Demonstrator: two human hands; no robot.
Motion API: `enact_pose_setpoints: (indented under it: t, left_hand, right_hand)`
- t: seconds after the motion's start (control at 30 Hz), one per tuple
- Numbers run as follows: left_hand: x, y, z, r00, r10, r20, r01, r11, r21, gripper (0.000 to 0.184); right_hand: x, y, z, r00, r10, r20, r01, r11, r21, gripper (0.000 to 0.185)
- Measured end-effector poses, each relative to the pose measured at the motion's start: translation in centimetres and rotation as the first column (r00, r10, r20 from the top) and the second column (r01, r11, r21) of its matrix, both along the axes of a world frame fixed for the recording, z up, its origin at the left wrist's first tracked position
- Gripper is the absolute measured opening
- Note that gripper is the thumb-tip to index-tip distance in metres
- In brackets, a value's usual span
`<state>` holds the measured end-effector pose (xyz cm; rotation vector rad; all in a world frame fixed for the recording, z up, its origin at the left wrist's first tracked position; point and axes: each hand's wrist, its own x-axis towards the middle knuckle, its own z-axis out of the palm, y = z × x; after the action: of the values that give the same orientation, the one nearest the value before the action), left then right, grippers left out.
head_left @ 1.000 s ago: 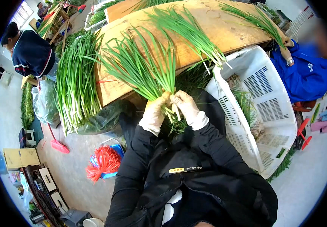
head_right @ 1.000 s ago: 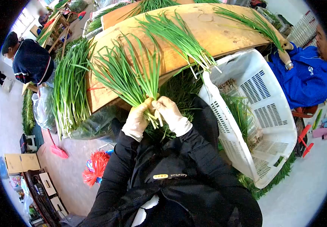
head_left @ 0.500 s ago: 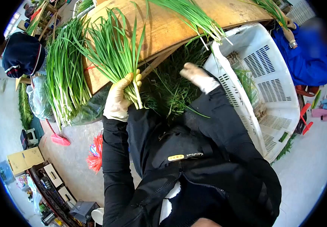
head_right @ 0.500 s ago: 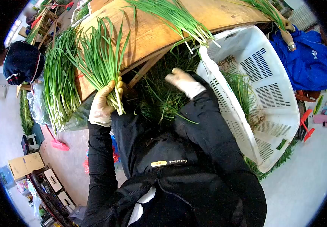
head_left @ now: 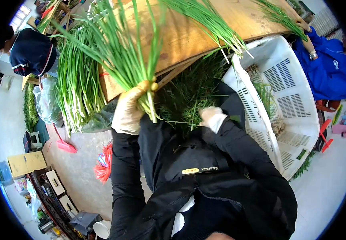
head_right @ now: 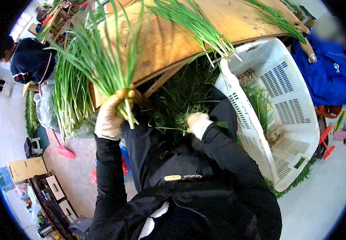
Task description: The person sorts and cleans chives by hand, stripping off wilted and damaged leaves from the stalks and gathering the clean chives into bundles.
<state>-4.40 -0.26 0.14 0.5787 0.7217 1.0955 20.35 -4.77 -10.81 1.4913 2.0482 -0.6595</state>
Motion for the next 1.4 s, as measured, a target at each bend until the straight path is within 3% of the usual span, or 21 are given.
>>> enact_pose_setpoints:
  t: [0.07, 0.1, 0.2, 0.27, 0.33, 0.4, 0.47, 0.57, 0.63, 0.67, 0.73, 0.83, 0.93, 0.97, 1.0, 1.07, 1.13, 1.2, 1.27, 1.33, 1.4]
  left_hand:
    - [1.2, -0.4, -1.7, 0.999, 0.0, -0.039, -0.003, 0.998, -0.065, 0.029]
    - [2.0, -0.8, -2.6, 0.999, 0.011, -0.032, -0.014, 0.996, -0.086, 0.027]
    - [3.5, -1.8, -5.7, 1.0, 0.009, -0.01, -0.01, 0.989, -0.15, 0.03]
    - [4.0, -2.4, -6.5, 0.999, -0.013, 0.033, 0.017, 0.989, -0.147, 0.03]
    - [4.2, -2.8, -6.7, 0.995, -0.032, 0.097, 0.04, 0.996, -0.079, 0.033]
    - [4.1, -3.2, -5.6, 0.991, -0.088, 0.097, 0.098, 0.99, -0.099, 0.034]
    - [3.9, -3.4, -5.9, 0.995, -0.09, 0.039, 0.094, 0.988, -0.121, 0.034]
    - [3.5, -3.2, -6.4, 0.97, -0.23, 0.074, 0.24, 0.952, -0.188, 0.038]
    - [4.1, -3.2, -4.9, 0.928, -0.279, 0.247, 0.334, 0.917, -0.217, 0.045]
    - [4.3, -3.0, -5.0, 0.922, -0.313, 0.229, 0.353, 0.922, -0.16, 0.051]
    - [4.6, -2.4, -5.0, 0.853, -0.308, 0.422, 0.384, 0.917, -0.108, 0.053]
    - [5.5, -1.7, -4.3, 0.871, -0.236, 0.431, 0.279, 0.96, -0.038, 0.037]
    - [6.5, -1.0, -3.3, 0.902, -0.128, 0.413, 0.162, 0.985, -0.05, 0.027]
    - [6.4, -0.8, -3.1, 0.897, -0.108, 0.429, 0.156, 0.985, -0.078, 0.027]
    - [6.2, -0.5, -2.9, 0.892, -0.086, 0.445, 0.147, 0.984, -0.105, 0.027]
    - [5.9, -0.4, -2.6, 0.912, -0.057, 0.406, 0.107, 0.989, -0.101, 0.032]
    - [6.1, -0.1, -2.3, 0.923, -0.023, 0.384, 0.094, 0.982, -0.166, 0.03]
    - [6.3, 0.4, -3.1, 0.929, -0.005, 0.371, 0.083, 0.978, -0.194, 0.031]
    - [6.8, 0.6, -3.3, 0.959, 0.014, 0.282, 0.056, 0.97, -0.238, 0.031]
    - [6.6, 0.8, -4.9, 0.954, -0.036, 0.297, 0.095, 0.978, -0.186, 0.036]
    - [7.1, 0.9, -5.3, 0.961, -0.041, 0.274, 0.087, 0.983, -0.16, 0.037]
  right_hand:
    - [1.5, 1.1, 3.9, 0.975, 0.028, -0.221, 0.039, 0.956, 0.292, 0.033]
    - [2.0, 2.2, 5.7, 0.86, -0.01, -0.509, 0.184, 0.939, 0.292, 0.03]
    - [1.9, 4.6, 9.2, 0.214, -0.023, -0.977, 0.536, 0.839, 0.098, 0.021]
    - [1.4, 5.6, 12.1, 0.285, -0.144, -0.948, 0.652, 0.754, 0.081, 0.018]
    - [1.2, 6.1, 12.1, 0.281, -0.195, -0.94, 0.593, 0.805, 0.01, 0.037]
    - [0.6, 6.6, 9.4, -0.009, -0.404, -0.915, 0.384, 0.843, -0.376, 0.047]
    - [0.4, 6.0, 9.0, 0.378, -0.424, -0.823, 0.285, 0.899, -0.332, 0.049]
    - [1.1, 5.6, 8.7, 0.423, -0.307, -0.853, 0.375, 0.916, -0.144, 0.036]
    - [3.0, 6.5, 9.6, 0.587, -0.215, -0.781, 0.587, 0.777, 0.228, 0.024]
    - [4.2, 7.1, 9.2, 0.529, -0.201, -0.825, 0.719, 0.623, 0.309, 0.027]
    - [5.5, 8.3, 11.6, 0.832, -0.285, -0.476, 0.553, 0.494, 0.671, 0.036]
    - [6.4, 10.0, 12.5, 0.882, -0.418, -0.217, 0.462, 0.678, 0.571, 0.044]
    - [7.6, 12.1, 8.6, 0.946, -0.293, -0.138, 0.308, 0.686, 0.659, 0.035]
    - [8.1, 12.1, 8.4, 0.893, -0.313, -0.324, 0.448, 0.69, 0.568, 0.028]
    - [6.6, 10.6, 12.4, 0.677, -0.441, -0.589, 0.669, 0.702, 0.245, 0.027]
    - [6.7, 9.2, 12.4, 0.521, -0.131, -0.843, 0.621, 0.736, 0.27, 0.029]
    - [7.0, 9.6, 10.3, 0.782, -0.119, -0.612, 0.403, 0.845, 0.351, 0.038]
    - [6.3, 8.5, 11.1, 0.883, -0.124, -0.452, 0.297, 0.894, 0.336, 0.04]
    - [6.2, 7.7, 9.1, 0.575, -0.22, -0.788, 0.4, 0.916, 0.036, 0.04]
    - [4.1, 5.8, 9.3, 0.363, -0.449, -0.817, 0.446, 0.853, -0.271, 0.033]
    - [2.3, 3.3, 9.0, 0.29, -0.39, -0.874, 0.413, 0.875, -0.253, 0.032]
